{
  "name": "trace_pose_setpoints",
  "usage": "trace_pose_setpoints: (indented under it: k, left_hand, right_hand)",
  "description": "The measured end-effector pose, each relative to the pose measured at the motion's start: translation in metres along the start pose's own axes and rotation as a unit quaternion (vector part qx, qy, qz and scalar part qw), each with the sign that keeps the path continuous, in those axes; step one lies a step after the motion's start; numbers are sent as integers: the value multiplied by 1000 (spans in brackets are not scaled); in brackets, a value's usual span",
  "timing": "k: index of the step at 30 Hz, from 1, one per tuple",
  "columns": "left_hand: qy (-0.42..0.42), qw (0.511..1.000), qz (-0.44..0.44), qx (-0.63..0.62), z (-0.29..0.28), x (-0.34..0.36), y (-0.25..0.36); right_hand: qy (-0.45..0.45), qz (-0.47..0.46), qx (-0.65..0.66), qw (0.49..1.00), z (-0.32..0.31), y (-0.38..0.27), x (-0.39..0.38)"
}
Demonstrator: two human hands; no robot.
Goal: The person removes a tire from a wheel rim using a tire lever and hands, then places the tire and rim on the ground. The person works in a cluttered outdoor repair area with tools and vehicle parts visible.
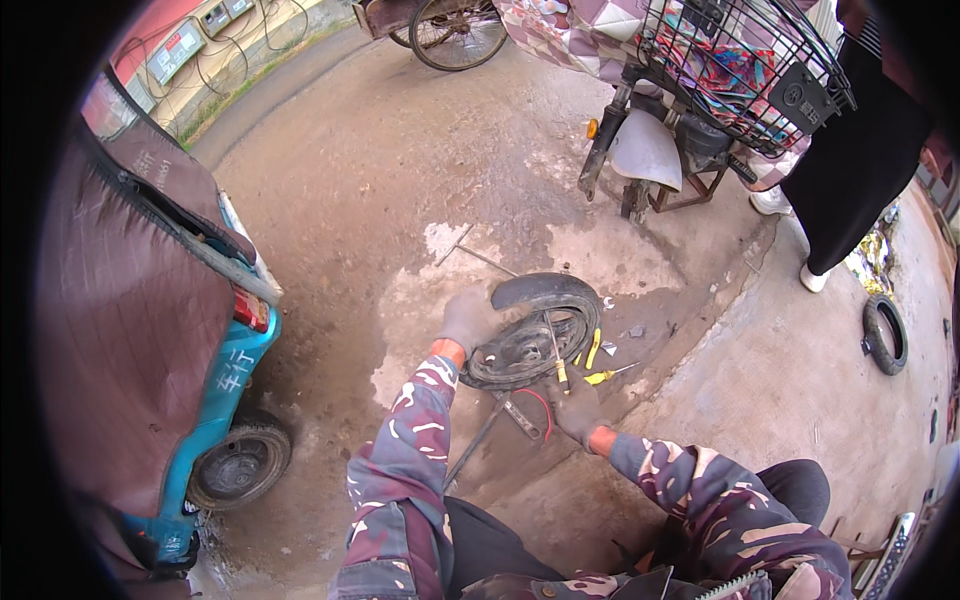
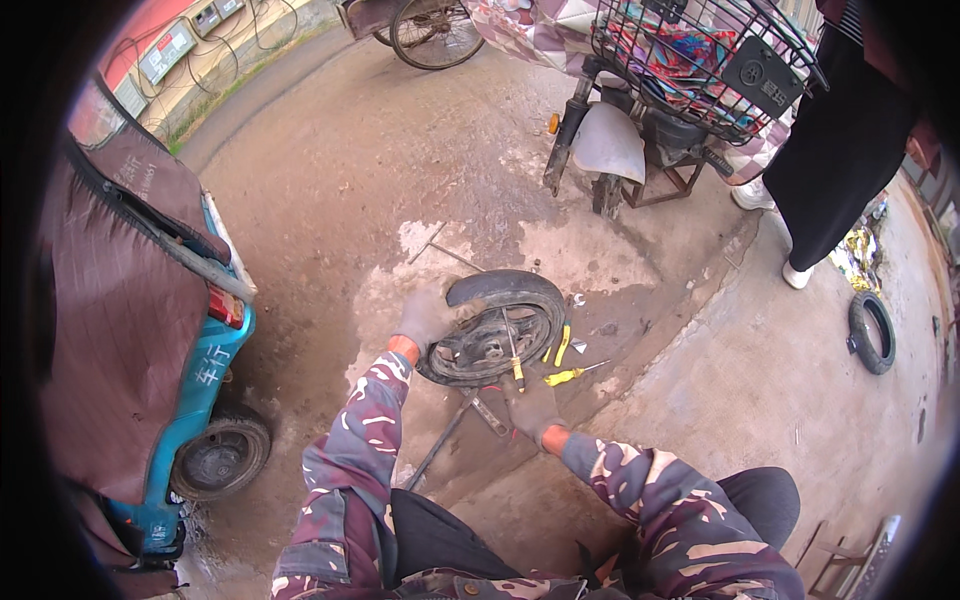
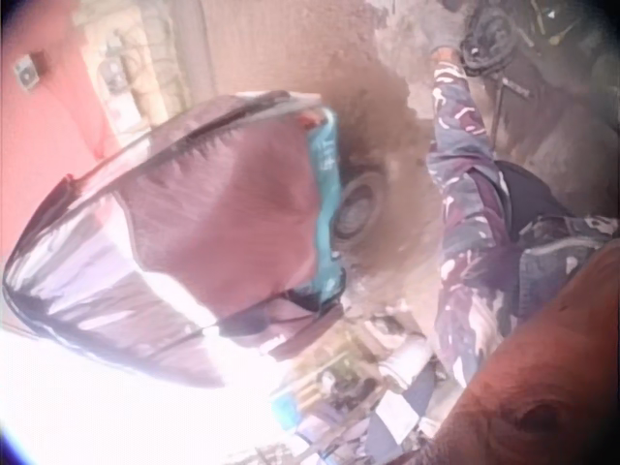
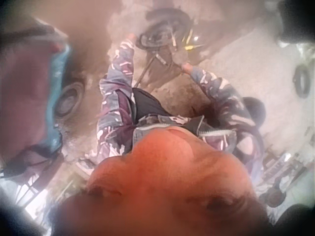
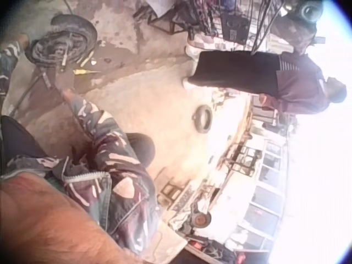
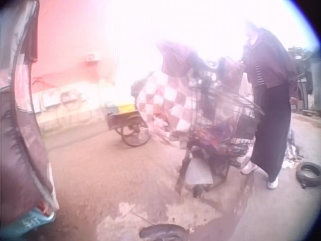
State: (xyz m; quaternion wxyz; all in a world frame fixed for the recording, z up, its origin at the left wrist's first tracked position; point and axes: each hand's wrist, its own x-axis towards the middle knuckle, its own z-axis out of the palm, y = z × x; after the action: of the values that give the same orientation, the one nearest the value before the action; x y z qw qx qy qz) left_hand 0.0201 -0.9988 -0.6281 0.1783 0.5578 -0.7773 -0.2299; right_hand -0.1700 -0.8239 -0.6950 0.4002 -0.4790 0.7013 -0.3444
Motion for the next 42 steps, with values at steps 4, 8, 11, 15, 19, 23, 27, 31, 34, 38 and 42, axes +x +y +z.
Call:
trace_pose_setpoints:
  k: [4,8,11,15,19,23,27,31,34,38,42]
  left_hand:
    - [3,1000,25,-17,-4,-8,5]
    - [-5,1000,8,-19,-3,-9,3]
    - [-23,999,-18,-23,1,-7,2]
    - [-23,999,-31,-13,2,-1,0]
    - [-16,999,-26,-32,3,2,-16]
    - [5,995,21,-93,7,0,-43]
    - [117,980,19,-159,5,-18,-65]
    - [142,990,6,-1,6,-73,-71]
    - [-139,987,70,26,41,-108,-67]
    - [-354,922,136,77,130,-105,-42]
    - [-329,929,75,150,222,-81,5]
  right_hand:
    - [-165,119,15,979,-53,-47,15]
    - [-153,80,2,985,-59,-44,19]
    - [-72,2,-45,996,-34,-19,9]
    - [-34,-27,-35,998,-16,1,15]
    - [-54,-28,-4,998,-14,4,23]
    - [-18,-114,1,993,-10,12,20]
    - [-51,-53,-11,997,-7,21,20]
    - [-54,-78,9,996,-10,17,24]
    - [-66,-74,-11,995,-14,12,29]
    - [-78,-61,-30,995,-16,6,35]
    - [-76,-42,-84,993,-17,-4,38]
